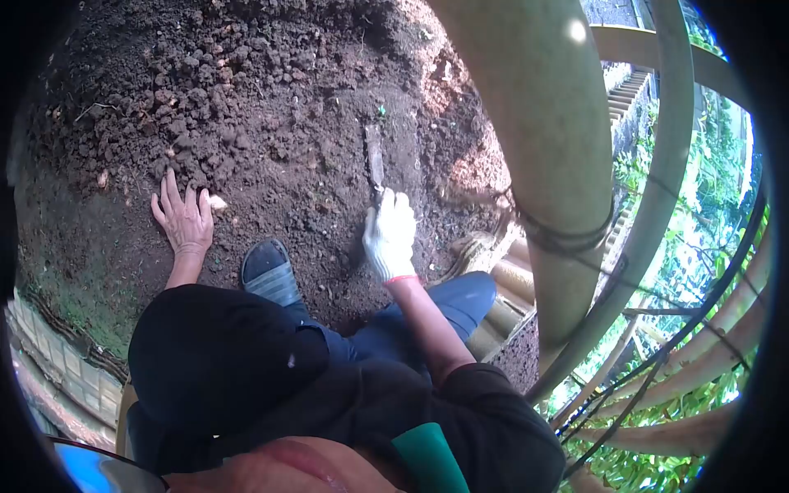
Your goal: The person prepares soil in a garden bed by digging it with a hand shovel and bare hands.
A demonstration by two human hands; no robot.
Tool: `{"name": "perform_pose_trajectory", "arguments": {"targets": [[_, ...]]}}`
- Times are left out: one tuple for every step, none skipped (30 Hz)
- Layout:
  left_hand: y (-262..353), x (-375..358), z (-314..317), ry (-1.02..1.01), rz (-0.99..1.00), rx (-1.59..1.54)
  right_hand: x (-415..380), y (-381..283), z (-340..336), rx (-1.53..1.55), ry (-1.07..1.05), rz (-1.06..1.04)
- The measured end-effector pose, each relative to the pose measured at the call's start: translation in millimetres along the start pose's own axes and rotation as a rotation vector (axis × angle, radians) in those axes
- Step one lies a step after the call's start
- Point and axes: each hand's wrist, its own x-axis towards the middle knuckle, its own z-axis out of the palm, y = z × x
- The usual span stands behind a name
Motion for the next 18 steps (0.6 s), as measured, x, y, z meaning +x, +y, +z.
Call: {"name": "perform_pose_trajectory", "arguments": {"targets": [[-1,0,-2,-0.010,0.012,0.002,-3,-1,-2,0.028,-0.008,-0.004],[-3,-2,1,0.027,0.024,0.004,-3,-2,-2,0.053,0.007,-0.016],[-9,-2,5,0.101,0.028,-0.089,-1,2,3,0.025,-0.023,-0.020],[-17,1,9,0.174,0.031,-0.189,5,-3,-7,0.166,-0.078,0.051],[-22,-1,13,0.248,0.028,-0.291,13,-7,-20,0.303,-0.133,0.117],[-26,1,-3,0.283,-0.022,-0.220,22,-14,-34,0.334,-0.133,0.164],[-38,2,-11,0.317,-0.075,-0.176,33,-21,-49,0.367,-0.117,0.235],[-56,1,-10,0.377,-0.136,-0.148,44,-27,-64,0.526,-0.120,0.300],[-74,1,-8,0.444,-0.196,-0.119,57,-39,-79,0.775,-0.143,0.415],[-83,-3,-7,0.408,-0.307,0.006,70,-46,-95,0.882,-0.217,0.478],[-92,-8,-2,0.368,-0.415,0.131,78,-52,-102,1.014,-0.252,0.458],[-105,-15,10,0.289,-0.428,0.193,91,-50,-103,0.994,-0.375,0.493],[-105,-13,10,0.285,-0.416,0.193,101,-46,-104,0.971,-0.495,0.527],[-103,-10,12,0.279,-0.402,0.191,99,-45,-102,0.869,-0.456,0.435],[-100,-9,15,0.276,-0.395,0.186,99,-42,-101,0.763,-0.416,0.337],[-101,-9,14,0.254,-0.407,0.191,99,-37,-101,0.616,-0.351,0.208],[-100,-9,14,0.264,-0.408,0.173,98,-32,-101,0.458,-0.270,0.093],[-100,-10,14,0.275,-0.404,0.159,95,-40,-112,0.363,-0.239,0.036]]}}
